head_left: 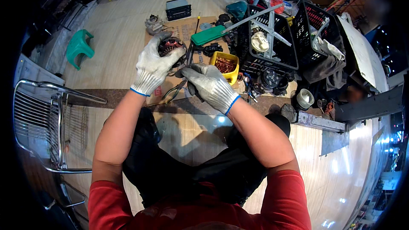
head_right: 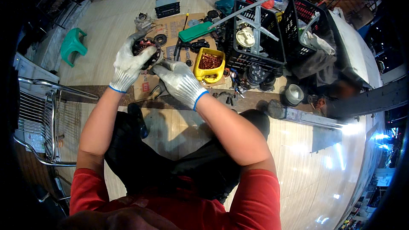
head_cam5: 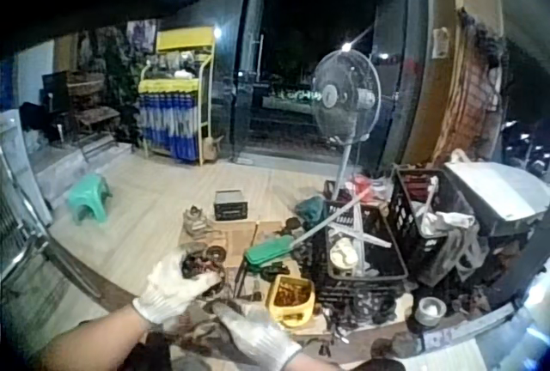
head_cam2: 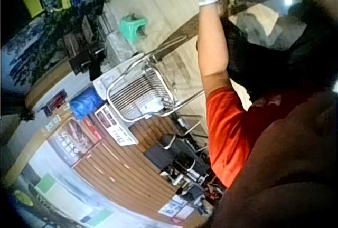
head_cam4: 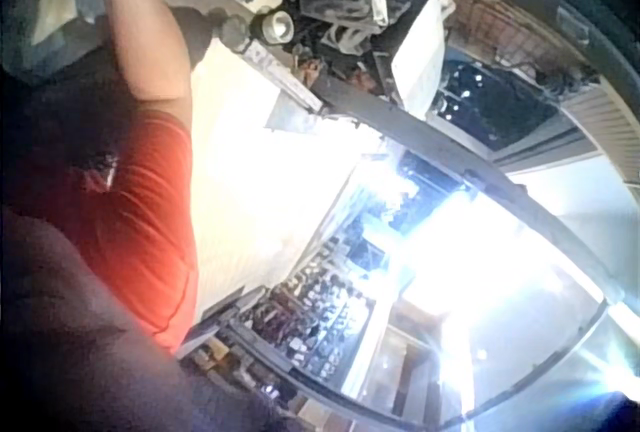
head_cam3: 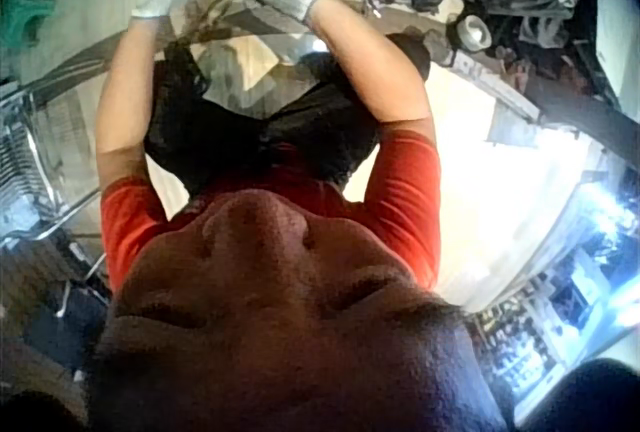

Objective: The person, wearing gloves, works on a copper motor stator by hand and using pliers, then measures a component with a digital caliper.

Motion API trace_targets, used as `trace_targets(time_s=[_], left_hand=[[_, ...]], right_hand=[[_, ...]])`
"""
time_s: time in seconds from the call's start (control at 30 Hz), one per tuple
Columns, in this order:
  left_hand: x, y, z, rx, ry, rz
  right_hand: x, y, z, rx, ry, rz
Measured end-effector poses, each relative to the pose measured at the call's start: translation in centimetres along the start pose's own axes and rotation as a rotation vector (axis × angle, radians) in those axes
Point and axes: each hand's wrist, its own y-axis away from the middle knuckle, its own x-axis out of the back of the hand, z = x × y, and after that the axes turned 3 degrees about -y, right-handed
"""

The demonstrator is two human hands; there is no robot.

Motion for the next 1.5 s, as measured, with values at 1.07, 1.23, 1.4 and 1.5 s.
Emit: trace_targets(time_s=[1.07,1.23,1.4,1.5], left_hand=[[-1.2,-5.1,-4.1,0.696,1.013,-0.145],[-4.3,-6.4,-8.1,0.594,0.991,-0.242],[-6.7,-6.2,-5.9,0.591,1.167,-0.263],[-9.0,-3.1,-5.0,0.652,1.208,-0.382]], right_hand=[[7.2,39.0,6.2,-0.597,0.841,0.373],[13.3,71.3,17.2,-1.131,0.914,0.394],[7.0,89.1,16.1,-1.955,0.711,0.186],[-1.5,98.8,13.0,-2.153,0.580,0.073]])
